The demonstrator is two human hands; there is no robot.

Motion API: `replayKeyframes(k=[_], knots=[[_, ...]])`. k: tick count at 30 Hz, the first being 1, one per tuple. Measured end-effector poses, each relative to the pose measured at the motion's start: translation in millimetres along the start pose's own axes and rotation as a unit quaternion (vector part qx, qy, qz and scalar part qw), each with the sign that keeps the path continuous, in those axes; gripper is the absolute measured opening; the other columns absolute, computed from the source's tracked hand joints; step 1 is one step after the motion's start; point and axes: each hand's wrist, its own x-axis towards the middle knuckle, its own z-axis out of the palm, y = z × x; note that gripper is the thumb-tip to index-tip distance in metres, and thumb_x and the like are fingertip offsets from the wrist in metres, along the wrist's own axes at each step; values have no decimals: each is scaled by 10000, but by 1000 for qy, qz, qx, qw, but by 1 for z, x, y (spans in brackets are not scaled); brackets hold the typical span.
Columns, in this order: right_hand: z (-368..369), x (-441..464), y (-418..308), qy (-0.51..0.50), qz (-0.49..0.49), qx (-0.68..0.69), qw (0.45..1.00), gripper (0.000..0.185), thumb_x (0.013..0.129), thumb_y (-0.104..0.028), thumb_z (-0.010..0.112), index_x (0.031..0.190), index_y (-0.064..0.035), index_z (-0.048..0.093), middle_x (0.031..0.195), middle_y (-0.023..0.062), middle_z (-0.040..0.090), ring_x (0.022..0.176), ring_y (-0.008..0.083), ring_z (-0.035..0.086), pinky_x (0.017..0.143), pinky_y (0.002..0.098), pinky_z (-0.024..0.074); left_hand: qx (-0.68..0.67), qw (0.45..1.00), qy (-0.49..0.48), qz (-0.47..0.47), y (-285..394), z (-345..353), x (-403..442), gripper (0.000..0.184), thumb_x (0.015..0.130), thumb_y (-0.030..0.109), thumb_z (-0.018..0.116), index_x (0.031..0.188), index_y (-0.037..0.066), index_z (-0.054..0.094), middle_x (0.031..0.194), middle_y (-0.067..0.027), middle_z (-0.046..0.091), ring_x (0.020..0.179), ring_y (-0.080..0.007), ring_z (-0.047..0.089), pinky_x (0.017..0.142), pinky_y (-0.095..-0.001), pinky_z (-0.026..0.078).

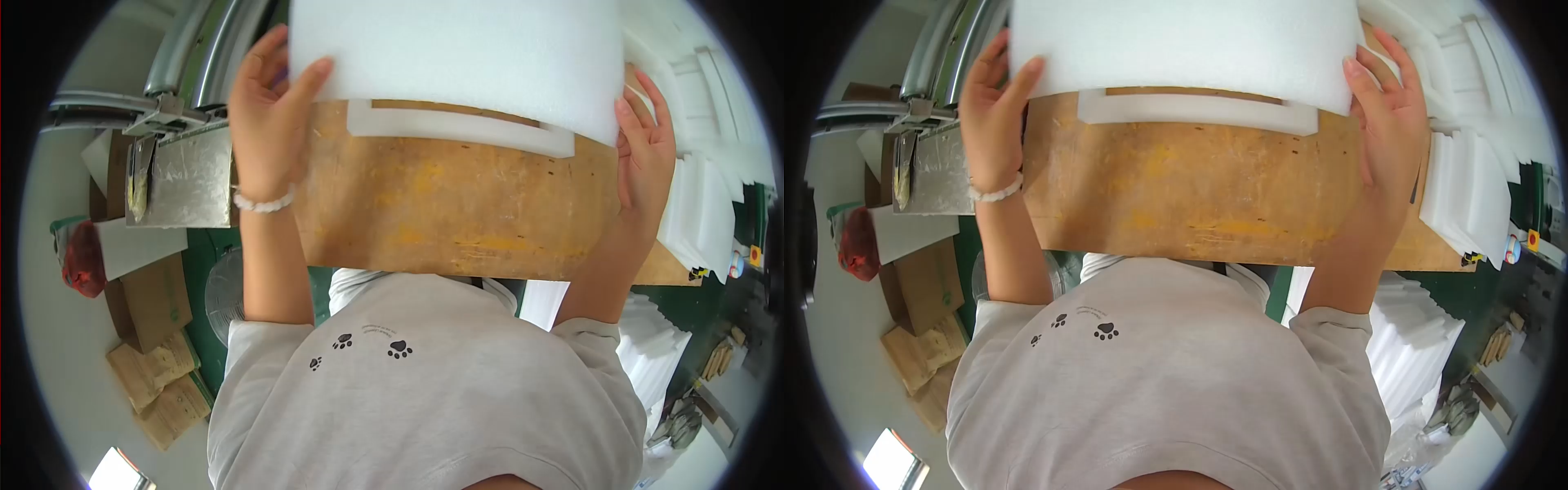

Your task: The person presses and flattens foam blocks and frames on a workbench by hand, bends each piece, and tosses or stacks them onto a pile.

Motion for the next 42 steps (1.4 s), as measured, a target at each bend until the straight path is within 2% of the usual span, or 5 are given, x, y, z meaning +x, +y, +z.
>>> replayKeyframes(k=[10,20,30,36,42], knots=[[-13,-2,50,86,29,-85,992,255,883,-113,752,1095,26,737,1069,108,724,985,144,638,937,222,475,37,995,-3,-95,-63,-9,-10,405,780,58,843,1132,-83,702,1285,-206,648,1030,-170,671,918,-242,543],[-20,-5,62,74,57,-78,992,307,883,-124,750,1148,27,718,1091,94,726,1008,142,638,929,223,478,87,986,-20,-142,-51,-3,-17,404,816,47,801,1174,-96,677,1062,-152,738,945,-162,680,863,-226,540],[-30,-9,87,26,145,96,984,322,882,-95,752,1171,38,699,1068,145,716,929,180,668,792,263,573,101,986,-12,-131,-61,-2,-13,371,843,49,782,1181,-72,686,1072,-142,736,942,-150,677,865,-220,535],[-29,-10,92,37,145,90,985,320,870,-70,758,1165,41,699,1051,150,718,909,181,675,796,265,581,129,983,-5,-130,-57,3,-15,365,847,42,779,1186,-58,688,1091,-148,734,948,-151,681,875,-220,537],[-29,-20,96,40,143,49,988,388,900,-38,719,1272,29,634,1201,161,672,1002,174,652,869,247,542,144,980,-12,-133,-60,4,-17,385,844,7,766,1211,-60,672,1109,-152,730,973,-163,685,882,-228,542]])
